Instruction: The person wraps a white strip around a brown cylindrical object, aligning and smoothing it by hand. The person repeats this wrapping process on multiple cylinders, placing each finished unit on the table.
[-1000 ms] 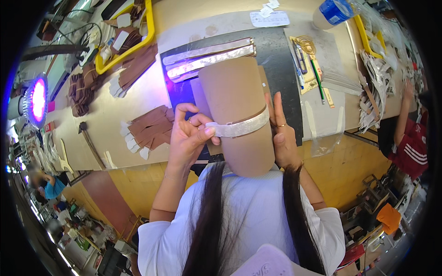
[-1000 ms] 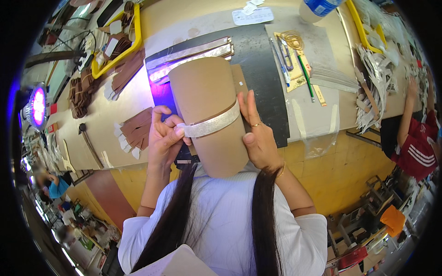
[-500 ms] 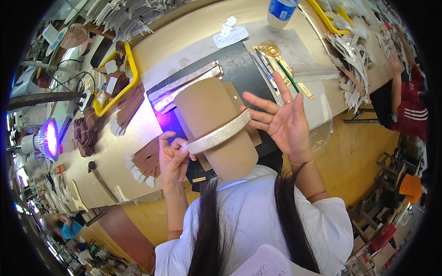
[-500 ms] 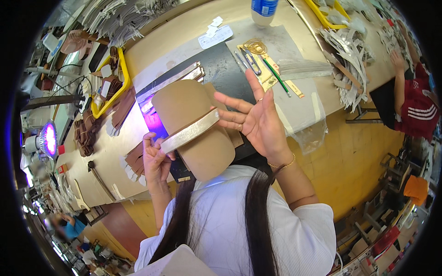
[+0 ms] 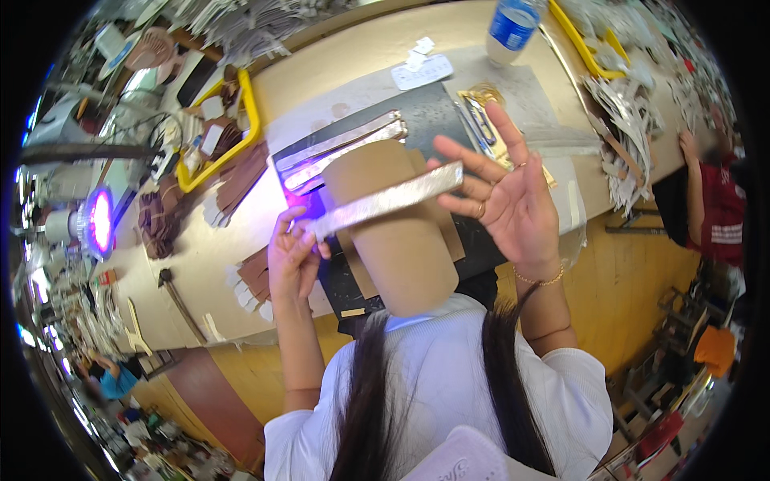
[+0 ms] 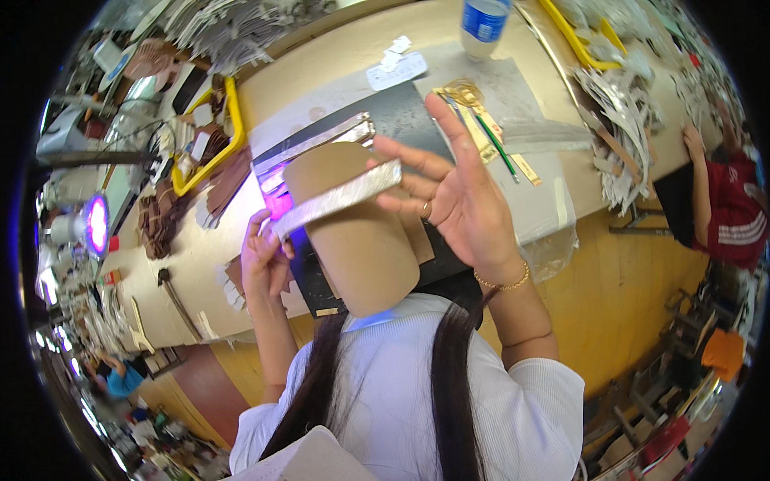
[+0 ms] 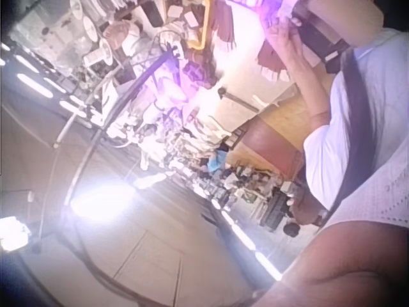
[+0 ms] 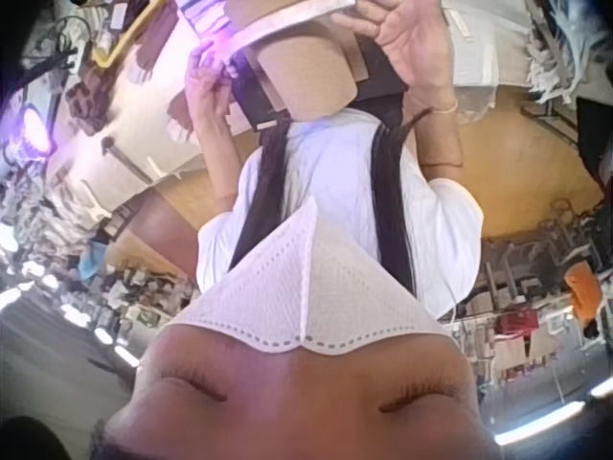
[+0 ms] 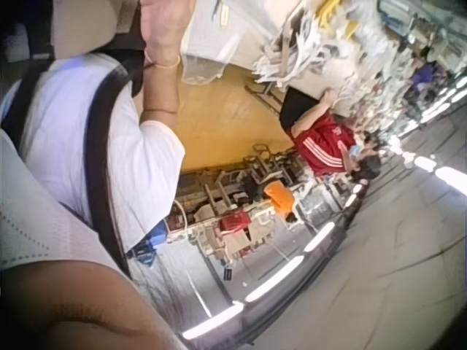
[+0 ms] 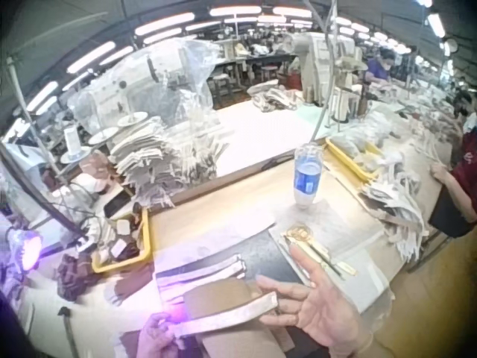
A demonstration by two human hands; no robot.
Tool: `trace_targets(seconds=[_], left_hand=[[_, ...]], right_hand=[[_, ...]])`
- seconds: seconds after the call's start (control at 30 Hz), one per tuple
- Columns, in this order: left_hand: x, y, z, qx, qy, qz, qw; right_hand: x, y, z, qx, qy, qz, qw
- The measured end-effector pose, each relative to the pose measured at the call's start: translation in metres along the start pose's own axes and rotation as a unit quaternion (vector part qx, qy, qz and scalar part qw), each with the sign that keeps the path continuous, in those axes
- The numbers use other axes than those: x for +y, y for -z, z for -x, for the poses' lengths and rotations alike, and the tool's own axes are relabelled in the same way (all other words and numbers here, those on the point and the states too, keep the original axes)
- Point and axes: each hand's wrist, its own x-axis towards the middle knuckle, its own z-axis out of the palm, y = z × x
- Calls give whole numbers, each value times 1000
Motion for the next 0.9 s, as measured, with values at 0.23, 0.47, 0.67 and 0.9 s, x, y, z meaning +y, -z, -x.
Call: trace_targets(seconds=[0.23,0.47,0.67,0.9], left_hand=[[53,-6,-66,50,-89,-123,987],[46,32,-85,96,-19,-354,930],[71,145,-83,306,-191,-518,775],[90,218,-65,357,-78,-705,608]], right_hand=[[19,15,-83,10,6,90,996],[60,51,-98,84,12,331,940],[29,79,-68,105,109,487,860],[-4,124,-29,202,105,594,771]])
